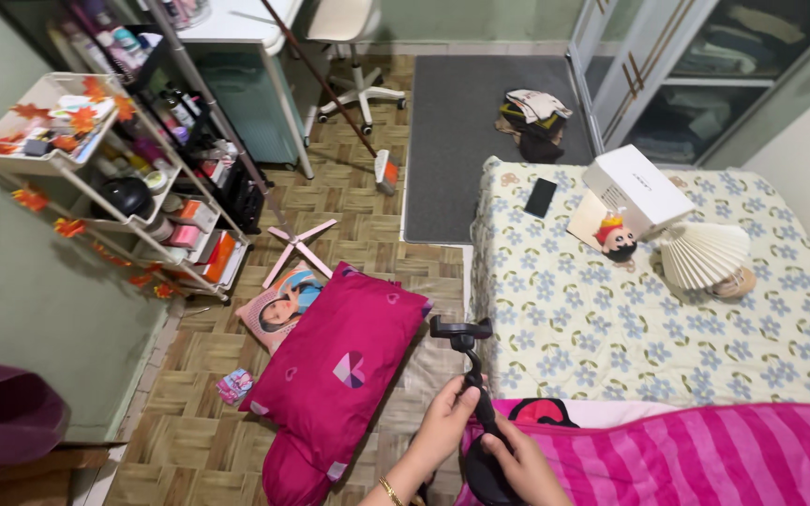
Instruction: The person organizes a bedroom by folding and moving bedding, picking up a mobile phone stand and a blue container, and placing a folder into a wardrobe.
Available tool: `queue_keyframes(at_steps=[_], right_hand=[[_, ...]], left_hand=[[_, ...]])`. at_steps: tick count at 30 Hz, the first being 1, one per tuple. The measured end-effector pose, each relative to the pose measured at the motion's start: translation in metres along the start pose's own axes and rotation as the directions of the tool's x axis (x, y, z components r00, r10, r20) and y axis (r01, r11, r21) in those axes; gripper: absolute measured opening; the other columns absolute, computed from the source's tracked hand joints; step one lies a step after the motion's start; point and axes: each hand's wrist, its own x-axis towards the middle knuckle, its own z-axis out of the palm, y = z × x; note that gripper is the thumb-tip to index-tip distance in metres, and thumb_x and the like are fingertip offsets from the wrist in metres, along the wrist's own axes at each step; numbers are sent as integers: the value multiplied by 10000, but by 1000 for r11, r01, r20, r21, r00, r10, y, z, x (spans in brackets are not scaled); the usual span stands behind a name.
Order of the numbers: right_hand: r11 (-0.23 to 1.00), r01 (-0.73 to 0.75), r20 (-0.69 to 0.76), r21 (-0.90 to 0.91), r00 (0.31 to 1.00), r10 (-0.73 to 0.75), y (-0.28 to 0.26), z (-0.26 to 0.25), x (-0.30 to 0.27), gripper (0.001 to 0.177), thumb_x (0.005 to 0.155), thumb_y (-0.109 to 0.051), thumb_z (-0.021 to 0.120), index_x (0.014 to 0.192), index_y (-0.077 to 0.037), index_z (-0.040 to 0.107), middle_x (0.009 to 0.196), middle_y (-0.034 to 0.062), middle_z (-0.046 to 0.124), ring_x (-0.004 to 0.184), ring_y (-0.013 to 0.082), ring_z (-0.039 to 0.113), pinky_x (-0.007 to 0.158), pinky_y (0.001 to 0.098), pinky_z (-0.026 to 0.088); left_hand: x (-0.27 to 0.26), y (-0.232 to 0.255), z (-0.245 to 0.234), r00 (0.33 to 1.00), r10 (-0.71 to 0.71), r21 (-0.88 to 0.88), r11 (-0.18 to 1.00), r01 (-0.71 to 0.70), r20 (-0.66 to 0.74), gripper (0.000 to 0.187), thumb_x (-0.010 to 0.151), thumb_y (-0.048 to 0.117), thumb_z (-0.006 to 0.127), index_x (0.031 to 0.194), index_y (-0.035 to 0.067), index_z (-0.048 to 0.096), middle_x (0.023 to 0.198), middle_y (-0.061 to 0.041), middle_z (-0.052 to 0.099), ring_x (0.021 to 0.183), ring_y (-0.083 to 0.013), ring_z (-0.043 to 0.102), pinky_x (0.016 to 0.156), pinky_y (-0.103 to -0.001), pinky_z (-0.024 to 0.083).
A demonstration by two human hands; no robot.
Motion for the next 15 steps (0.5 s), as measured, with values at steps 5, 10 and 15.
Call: queue_keyframes(at_steps=[5,10,15], right_hand=[[1000,-10,141,8,990,9,-41,23,48,410,984,-235,607,1350,-52,600,927,54,702,877,113,657,839,277,548],[994,-6,170,-112,985,25,-100,36,132,272,991,-260,656,1129,-28,695,826,40,687,782,114,612,751,274,532],[993,46,143,-110,989,-30,-169,47,216,268,901,-258,719,1064,-46,740,891,3,751,821,99,658,743,277,534]], left_hand=[[20,30,-38,998,-39,-69,997,35,-58,344,1012,333,578,1209,52,605,1085,-10,681,1071,-90,660,958,-272,513],[81,61,-82,994,-12,-276,961,-19,-110,351,1028,409,510,1113,75,577,999,-35,654,942,-146,630,868,-309,520],[142,110,-126,983,-48,-476,879,-44,-179,305,1055,359,475,1098,71,566,950,-24,601,884,-152,603,817,-327,514]])
